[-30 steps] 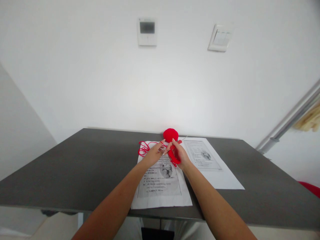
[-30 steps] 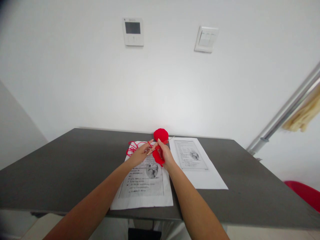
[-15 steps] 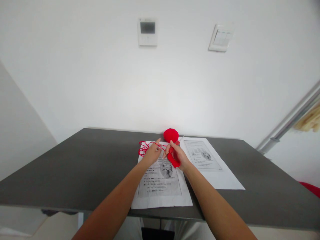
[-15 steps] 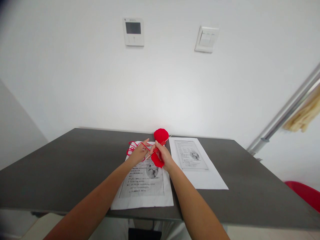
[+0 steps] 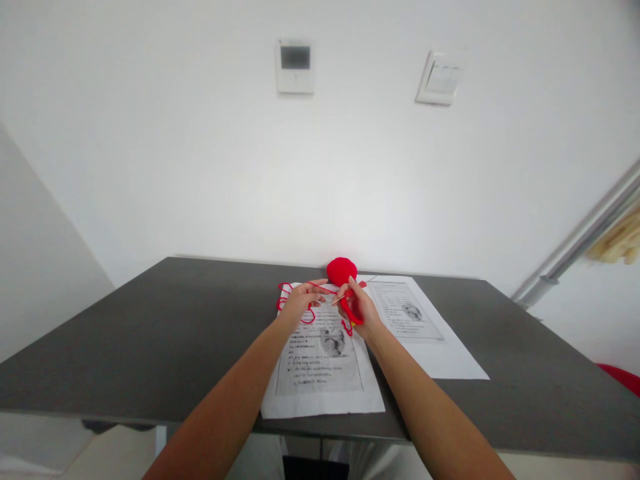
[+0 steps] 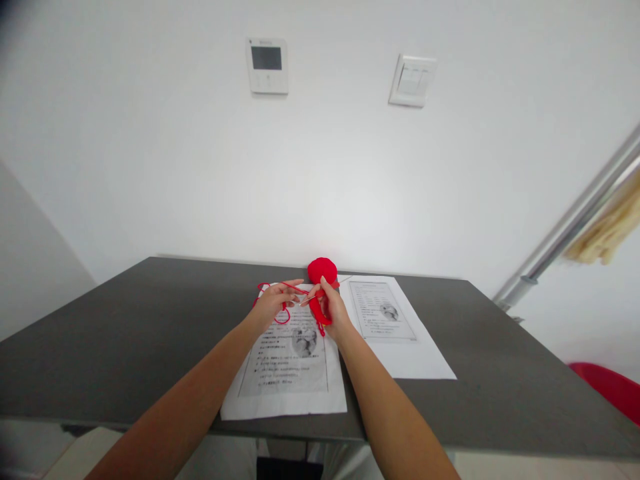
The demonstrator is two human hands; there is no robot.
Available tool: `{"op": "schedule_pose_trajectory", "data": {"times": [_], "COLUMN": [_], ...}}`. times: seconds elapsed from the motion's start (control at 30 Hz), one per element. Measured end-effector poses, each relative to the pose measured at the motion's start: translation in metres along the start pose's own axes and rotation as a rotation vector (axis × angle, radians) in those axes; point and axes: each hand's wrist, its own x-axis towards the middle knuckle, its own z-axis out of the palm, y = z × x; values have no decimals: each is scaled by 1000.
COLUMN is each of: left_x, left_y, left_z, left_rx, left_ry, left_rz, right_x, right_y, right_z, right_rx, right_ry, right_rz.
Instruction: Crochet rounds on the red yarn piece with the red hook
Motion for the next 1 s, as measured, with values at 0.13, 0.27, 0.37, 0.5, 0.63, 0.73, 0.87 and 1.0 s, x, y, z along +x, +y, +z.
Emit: {"op": "schedule_pose_trajectory", "data": {"times": [0.13, 0.27, 0.37, 0.5, 0.63, 0.73, 0.87, 1.0], "left_x": [2, -3, -7, -10, -13, -16, -16, -13], "left_y": [-1, 7, 13, 19, 22, 22, 18, 12], "left_z": [-3, -2, -3, -6, -5, -2, 5, 9], "left_rx": [-80, -193, -264, -318, -294, -213, -40, 139], "left_ry": [37, -14, -77, -148, -217, -281, -360, -367], "left_rz": [-11, -16, -40, -52, -28, -3, 23, 79], "right_x": [0, 0, 0, 1, 1, 1, 1, 1], "right_y": [-1, -1, 0, 1, 1, 0, 0, 3], "right_z": [0, -1, -1, -2, -3, -3, -4, -3], "right_rx": [18, 17, 16, 16, 17, 14, -2, -34], "right_ry": [1, -1, 4, 22, 45, 62, 76, 82], "right_rz": [2, 14, 24, 34, 38, 36, 25, 18]}}
